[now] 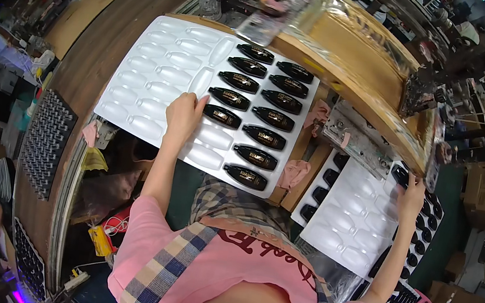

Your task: Printing logos onto black plastic components using a manual screen printing press.

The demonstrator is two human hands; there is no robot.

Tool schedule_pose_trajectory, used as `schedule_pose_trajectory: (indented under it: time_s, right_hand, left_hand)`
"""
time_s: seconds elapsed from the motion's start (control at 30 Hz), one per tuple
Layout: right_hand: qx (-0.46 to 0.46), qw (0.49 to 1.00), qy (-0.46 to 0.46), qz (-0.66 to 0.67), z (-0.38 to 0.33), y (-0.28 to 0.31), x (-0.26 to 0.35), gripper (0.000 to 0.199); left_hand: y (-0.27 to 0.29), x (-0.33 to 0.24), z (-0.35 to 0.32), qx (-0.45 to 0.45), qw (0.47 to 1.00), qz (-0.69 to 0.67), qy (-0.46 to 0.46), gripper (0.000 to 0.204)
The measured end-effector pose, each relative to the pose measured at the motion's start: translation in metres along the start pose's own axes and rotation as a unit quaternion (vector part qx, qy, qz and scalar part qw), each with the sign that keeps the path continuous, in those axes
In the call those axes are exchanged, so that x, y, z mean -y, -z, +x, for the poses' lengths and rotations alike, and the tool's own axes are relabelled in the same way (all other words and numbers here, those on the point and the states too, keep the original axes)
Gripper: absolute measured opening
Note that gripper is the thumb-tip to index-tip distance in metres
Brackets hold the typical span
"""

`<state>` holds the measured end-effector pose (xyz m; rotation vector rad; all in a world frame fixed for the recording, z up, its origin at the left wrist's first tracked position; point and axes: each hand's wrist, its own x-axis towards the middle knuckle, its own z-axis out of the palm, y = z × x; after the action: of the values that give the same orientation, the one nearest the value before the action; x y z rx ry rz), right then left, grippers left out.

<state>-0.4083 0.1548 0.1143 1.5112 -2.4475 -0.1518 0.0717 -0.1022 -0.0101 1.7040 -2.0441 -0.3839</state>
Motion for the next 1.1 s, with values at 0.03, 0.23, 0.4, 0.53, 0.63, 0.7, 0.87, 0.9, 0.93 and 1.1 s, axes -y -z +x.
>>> schedule_pose_trajectory:
  time_s: [0.03, 0.23, 0.4, 0.53, 0.63, 0.7, 0.87, 0.9, 0.93, 1.1]
  right_hand:
    - [-0.033, 0.999, 0.013, 0.01, 0.0, 0.001, 0.003, 0.05]
    - [-0.011, 0.951, -0.117, 0.285, -0.012, 0.018, 0.025, 0.041]
    - [-0.025, 0.891, -0.038, 0.451, -0.019, 0.034, 0.042, 0.05]
    - [-0.019, 0.875, -0.006, 0.485, -0.01, 0.048, 0.061, 0.049]
    - [-0.038, 0.884, 0.01, 0.466, 0.005, 0.051, 0.073, 0.043]
    - [-0.066, 0.867, 0.026, 0.494, 0.018, 0.053, 0.091, 0.041]
    - [0.025, 0.891, 0.056, 0.45, 0.052, 0.067, 0.146, 0.055]
    - [0.041, 0.906, 0.069, 0.416, 0.055, 0.068, 0.156, 0.06]
    - [0.039, 0.913, 0.079, 0.399, 0.057, 0.062, 0.162, 0.063]
    - [0.065, 0.909, 0.087, 0.403, 0.05, 0.053, 0.157, 0.057]
  left_hand:
    - [0.002, -0.001, 0.001, -0.013, 0.999, 0.045, -0.02, 0.036]
    - [0.008, -0.052, 0.03, -0.113, 0.964, -0.211, -0.117, 0.028]
    - [0.001, -0.172, 0.059, -0.039, 0.877, -0.303, -0.371, 0.017]
    - [-0.031, -0.228, 0.08, 0.06, 0.867, -0.277, -0.411, 0.017]
    - [-0.038, -0.242, 0.098, 0.079, 0.867, -0.315, -0.377, 0.018]
    - [-0.033, -0.247, 0.104, 0.119, 0.844, -0.399, -0.337, 0.018]
    - [-0.005, -0.215, 0.104, 0.169, 0.757, -0.598, -0.199, 0.018]
    - [0.003, -0.197, 0.1, 0.157, 0.757, -0.61, -0.176, 0.018]
    - [0.007, -0.176, 0.094, 0.142, 0.77, -0.603, -0.156, 0.018]
    - [0.027, -0.08, 0.048, 0.042, 0.83, -0.554, -0.044, 0.017]
